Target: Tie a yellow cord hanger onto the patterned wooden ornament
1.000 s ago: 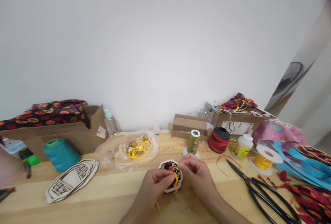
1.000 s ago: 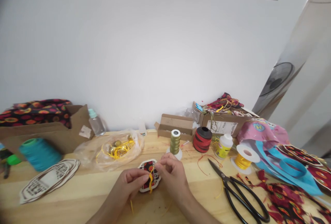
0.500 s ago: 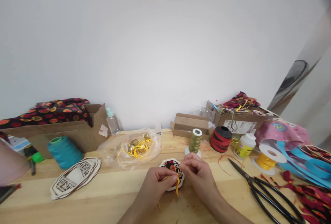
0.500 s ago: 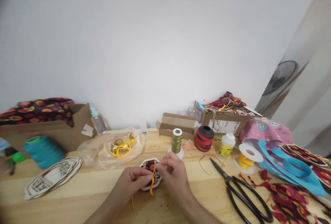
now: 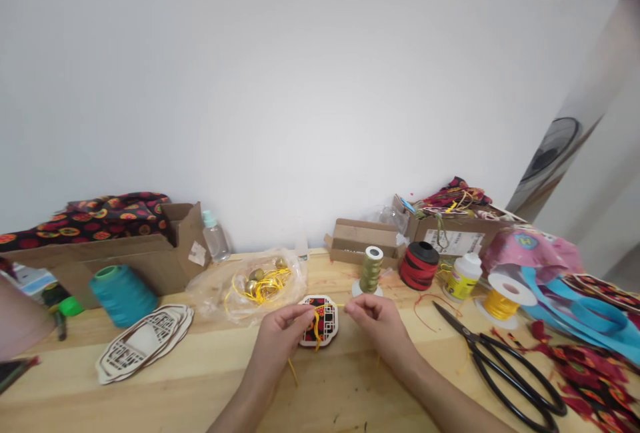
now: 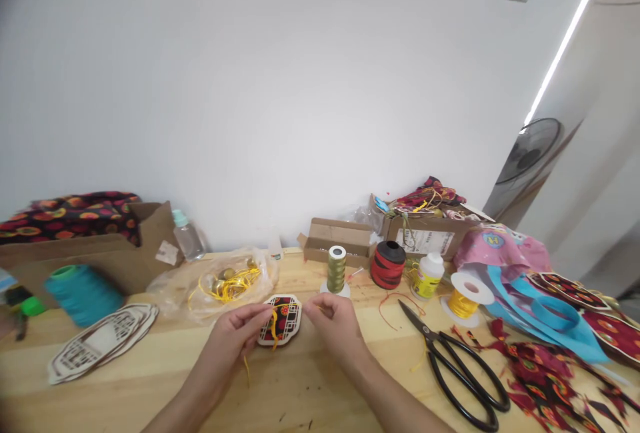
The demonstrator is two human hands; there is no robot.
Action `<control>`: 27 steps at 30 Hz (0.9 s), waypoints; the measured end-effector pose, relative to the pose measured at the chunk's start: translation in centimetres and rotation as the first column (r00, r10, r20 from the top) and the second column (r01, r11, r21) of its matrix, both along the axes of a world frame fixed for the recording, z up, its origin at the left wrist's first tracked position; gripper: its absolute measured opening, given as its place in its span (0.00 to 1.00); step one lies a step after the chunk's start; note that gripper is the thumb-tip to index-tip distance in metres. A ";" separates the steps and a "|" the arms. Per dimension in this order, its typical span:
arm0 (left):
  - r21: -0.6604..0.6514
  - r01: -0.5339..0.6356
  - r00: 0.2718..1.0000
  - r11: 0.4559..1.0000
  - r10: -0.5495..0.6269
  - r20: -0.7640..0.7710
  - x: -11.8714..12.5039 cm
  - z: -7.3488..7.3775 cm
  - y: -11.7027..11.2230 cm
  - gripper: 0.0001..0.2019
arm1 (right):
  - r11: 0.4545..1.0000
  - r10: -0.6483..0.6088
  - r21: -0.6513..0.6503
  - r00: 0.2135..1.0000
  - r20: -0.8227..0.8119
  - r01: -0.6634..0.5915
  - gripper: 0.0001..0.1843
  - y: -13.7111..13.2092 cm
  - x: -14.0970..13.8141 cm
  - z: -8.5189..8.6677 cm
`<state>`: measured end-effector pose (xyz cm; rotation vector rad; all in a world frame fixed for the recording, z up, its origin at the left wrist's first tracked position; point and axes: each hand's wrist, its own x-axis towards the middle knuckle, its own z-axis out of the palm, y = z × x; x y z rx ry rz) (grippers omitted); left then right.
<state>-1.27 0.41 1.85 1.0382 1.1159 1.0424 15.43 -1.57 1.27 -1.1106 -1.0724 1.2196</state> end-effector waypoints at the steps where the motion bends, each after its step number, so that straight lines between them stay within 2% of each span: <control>1: 0.015 -0.004 1.000 1.000 0.004 -0.015 0.0 -0.2 0.1 0.12 | 0.998 0.040 -0.038 0.999 -0.035 -0.042 0.13 0.1 0.1 0.0; 4: 0.041 0.014 1.000 0.999 -0.013 -0.024 0.2 -0.8 0.2 0.10 | 0.968 0.171 -0.154 0.968 -0.182 -0.200 0.15 0.3 0.7 -0.1; 6: 0.051 0.033 0.999 0.998 -0.031 -0.043 0.5 -1.1 0.0 0.10 | 0.939 0.229 -0.193 0.934 -0.273 -0.286 0.12 0.3 1.1 0.1; 9: 0.085 0.075 0.988 0.994 -0.062 -0.143 1.4 -1.2 -0.6 0.09 | 0.910 0.268 -0.202 0.886 -0.378 -0.362 0.12 0.1 1.1 0.4; 12: 0.153 0.203 0.962 0.967 -0.168 -0.214 2.3 -0.8 -1.4 0.10 | 0.909 0.277 -0.170 0.856 -0.436 -0.380 0.16 -0.6 0.3 0.8; 15: 0.158 0.261 0.957 0.953 -0.233 -0.172 2.7 -0.5 -1.8 0.10 | 0.927 0.322 -0.107 0.909 -0.263 -0.359 0.18 -1.2 -0.7 0.8; 18: 0.103 0.200 0.975 0.974 -0.187 -0.124 2.6 -0.4 -1.9 0.08 | 0.926 0.372 -0.066 0.928 0.004 -0.371 0.21 -1.3 -1.3 0.2; 23: 0.088 0.142 0.988 0.986 -0.136 -0.070 2.2 -0.6 -1.8 0.09 | 0.971 0.232 -0.010 0.933 0.275 -0.239 0.22 -1.0 -1.3 -0.9; 27: 0.092 0.171 0.981 0.981 -0.160 -0.112 2.2 -0.4 -1.7 0.10 | 0.970 0.193 0.061 0.894 0.403 -0.237 0.22 -0.8 -1.3 -1.4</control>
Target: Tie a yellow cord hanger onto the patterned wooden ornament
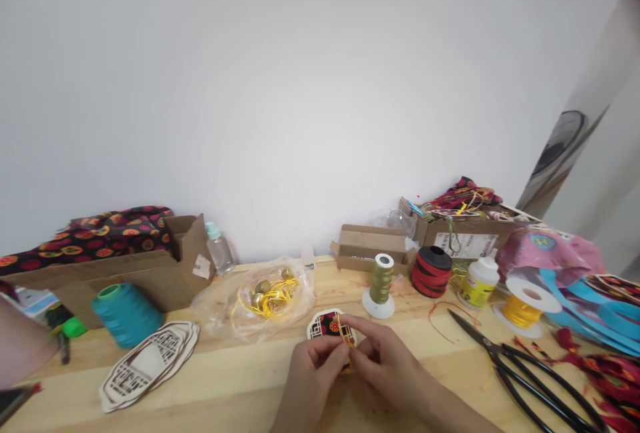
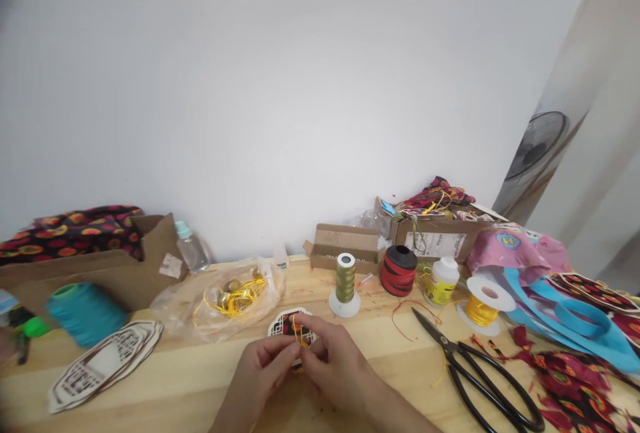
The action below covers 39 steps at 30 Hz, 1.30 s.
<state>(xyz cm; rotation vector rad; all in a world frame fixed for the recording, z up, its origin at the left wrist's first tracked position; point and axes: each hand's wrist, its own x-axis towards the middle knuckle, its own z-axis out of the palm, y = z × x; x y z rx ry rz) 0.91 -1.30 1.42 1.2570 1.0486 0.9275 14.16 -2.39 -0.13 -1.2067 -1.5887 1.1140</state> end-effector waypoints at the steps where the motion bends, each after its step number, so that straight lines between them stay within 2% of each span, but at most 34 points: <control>1: 0.007 0.005 1.000 1.000 -0.005 -0.015 0.0 0.0 0.1 0.10 | 0.999 -0.006 0.040 0.999 0.036 0.004 0.22 0.0 0.0 -0.1; 4: 0.035 0.044 0.999 0.998 -0.044 -0.016 0.0 -0.3 0.3 0.09 | 0.985 -0.046 0.174 0.986 0.160 0.018 0.21 0.1 0.2 -0.4; 8: 0.034 0.078 0.997 0.996 -0.078 0.010 0.0 -0.6 0.4 0.09 | 0.964 -0.110 0.265 0.956 0.271 0.036 0.21 0.1 0.4 -0.5; 12: 0.033 0.076 0.997 0.997 -0.076 -0.003 -0.1 -0.6 0.4 0.11 | 0.934 -0.183 0.351 0.937 0.297 0.071 0.21 0.1 0.5 0.0; 16: 0.033 0.071 0.997 0.997 -0.071 0.008 -0.2 -1.0 0.7 0.11 | 0.887 -0.244 0.448 0.936 0.255 0.109 0.19 0.1 0.5 0.6; 21: -0.015 0.018 0.998 1.000 -0.017 0.062 0.1 -1.3 0.8 0.11 | 0.899 -0.208 0.425 0.958 0.200 0.107 0.19 0.1 0.3 0.6; 27: -0.031 -0.062 0.996 0.998 0.064 0.059 0.2 -1.1 0.4 0.11 | 0.899 -0.212 0.431 0.934 0.286 0.073 0.15 0.4 0.3 0.2; 35: -0.032 -0.048 0.999 0.998 0.048 0.019 0.0 -0.9 0.5 0.14 | 0.906 -0.163 0.423 0.944 0.288 0.027 0.11 0.2 0.3 0.5; 39: -0.042 -0.041 0.999 0.998 0.042 0.015 -0.1 -0.8 0.5 0.14 | 0.905 -0.156 0.426 0.919 0.362 -0.014 0.11 -0.1 0.5 0.9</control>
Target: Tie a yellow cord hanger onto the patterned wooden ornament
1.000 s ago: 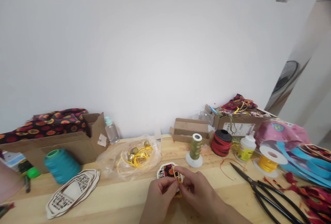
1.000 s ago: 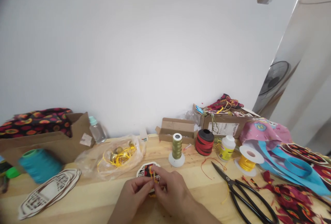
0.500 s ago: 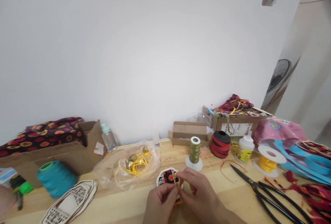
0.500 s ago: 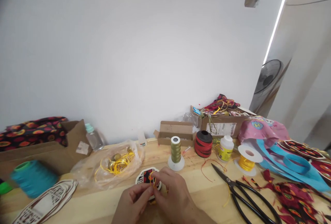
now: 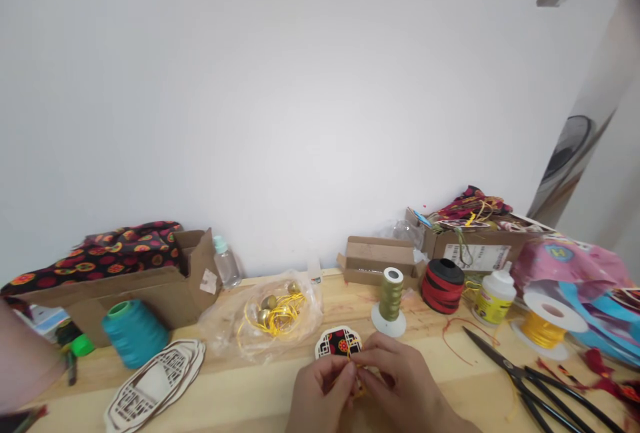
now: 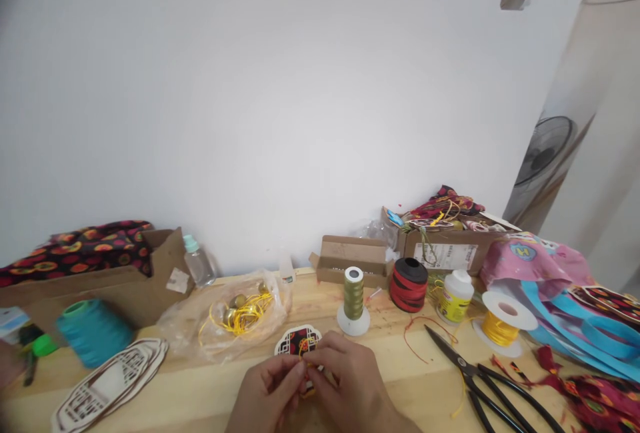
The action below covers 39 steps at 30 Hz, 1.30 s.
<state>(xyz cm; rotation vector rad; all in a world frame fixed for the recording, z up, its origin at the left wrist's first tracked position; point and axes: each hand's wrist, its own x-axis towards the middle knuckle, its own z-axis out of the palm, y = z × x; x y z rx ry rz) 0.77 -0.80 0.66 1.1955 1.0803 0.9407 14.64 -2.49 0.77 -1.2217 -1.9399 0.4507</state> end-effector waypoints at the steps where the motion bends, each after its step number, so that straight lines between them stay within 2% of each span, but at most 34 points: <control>1: -0.008 -0.002 1.000 1.000 0.002 0.001 0.0 0.0 0.0 0.13 | 1.000 -0.002 0.007 0.999 0.033 0.002 0.11 0.0 0.1 0.0; 6: -0.017 0.002 1.000 1.000 -0.002 0.002 -0.1 0.1 -0.1 0.12 | 0.997 -0.055 0.062 0.987 0.148 0.046 0.12 0.0 0.3 -0.1; 16: 0.066 -0.030 0.999 0.997 0.032 -0.025 -0.2 -0.3 0.1 0.10 | 0.991 -0.113 0.085 0.980 0.162 0.100 0.11 0.0 0.3 -0.3; 22: 0.076 -0.042 0.999 0.996 0.042 -0.002 -0.3 0.0 0.0 0.09 | 0.988 -0.140 0.095 0.966 0.218 0.122 0.12 -0.1 0.0 0.2; 28: 0.067 -0.059 0.997 0.996 0.056 0.054 -0.4 -0.3 0.2 0.09 | 0.984 -0.161 0.100 0.970 0.183 0.145 0.09 -0.3 -0.2 0.2; 39: 0.025 -0.056 0.993 0.998 0.053 0.108 -0.5 -1.0 0.5 0.10 | 0.991 -0.131 -0.010 0.989 0.075 0.132 0.07 -0.1 0.1 0.3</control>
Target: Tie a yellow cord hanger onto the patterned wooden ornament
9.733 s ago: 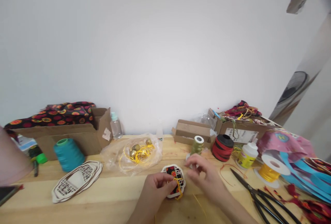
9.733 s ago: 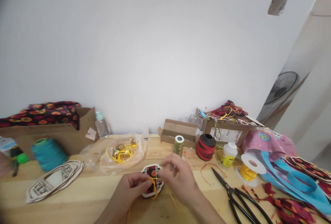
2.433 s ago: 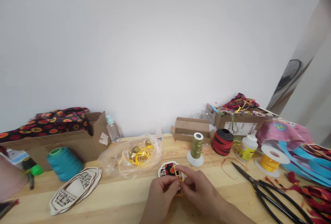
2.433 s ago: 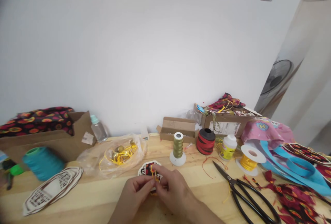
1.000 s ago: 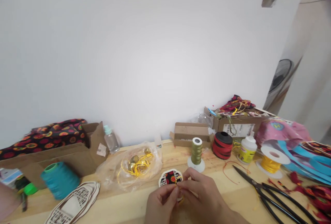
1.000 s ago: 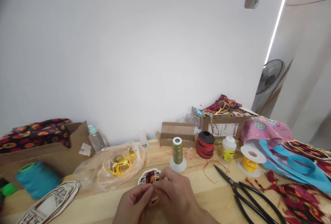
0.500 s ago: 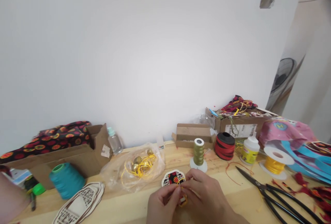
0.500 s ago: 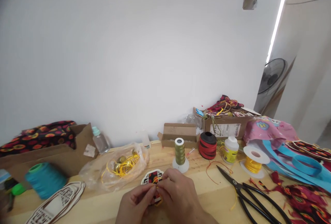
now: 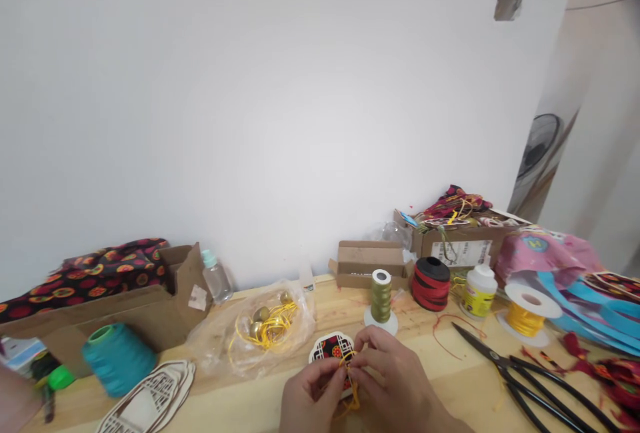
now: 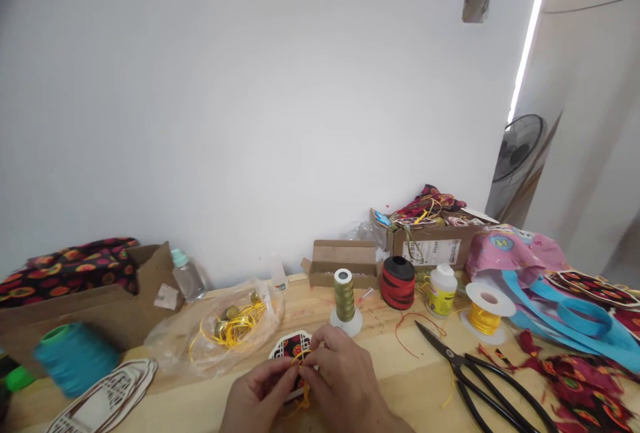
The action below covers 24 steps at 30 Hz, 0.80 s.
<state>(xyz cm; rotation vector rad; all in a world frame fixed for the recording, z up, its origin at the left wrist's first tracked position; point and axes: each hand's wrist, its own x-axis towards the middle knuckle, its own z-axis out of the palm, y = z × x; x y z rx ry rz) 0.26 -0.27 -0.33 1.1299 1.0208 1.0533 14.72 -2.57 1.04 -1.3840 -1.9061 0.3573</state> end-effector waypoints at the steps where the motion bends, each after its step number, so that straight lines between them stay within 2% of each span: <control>1: -0.004 -0.002 1.000 1.000 0.002 0.004 0.0 -0.1 0.0 0.10 | 1.000 0.000 -0.003 1.000 -0.005 0.000 0.08 0.0 0.0 0.0; 7: 0.034 0.000 1.000 0.999 0.000 0.005 0.1 0.3 0.0 0.09 | 0.999 0.016 -0.032 0.998 -0.063 -0.018 0.09 0.0 0.0 -0.1; 12: 0.013 -0.078 0.994 0.997 0.077 0.077 0.3 0.8 0.2 0.12 | 0.997 0.052 -0.056 0.989 -0.142 -0.060 0.10 0.2 -0.2 -0.3; 17: 0.056 -0.117 0.993 0.992 0.117 0.002 0.1 1.0 0.3 0.13 | 0.994 0.048 -0.085 0.972 -0.229 -0.069 0.10 0.2 -0.4 -0.2; 21: 0.077 -0.104 0.994 0.992 0.107 -0.038 0.0 0.9 0.3 0.13 | 0.991 0.063 -0.093 0.950 -0.304 -0.096 0.11 0.3 -0.5 -0.3; 24: 0.052 -0.063 0.998 0.997 0.063 -0.013 0.4 0.9 0.1 0.14 | 0.987 0.057 -0.113 0.898 -0.437 -0.118 0.09 0.4 -0.6 -0.3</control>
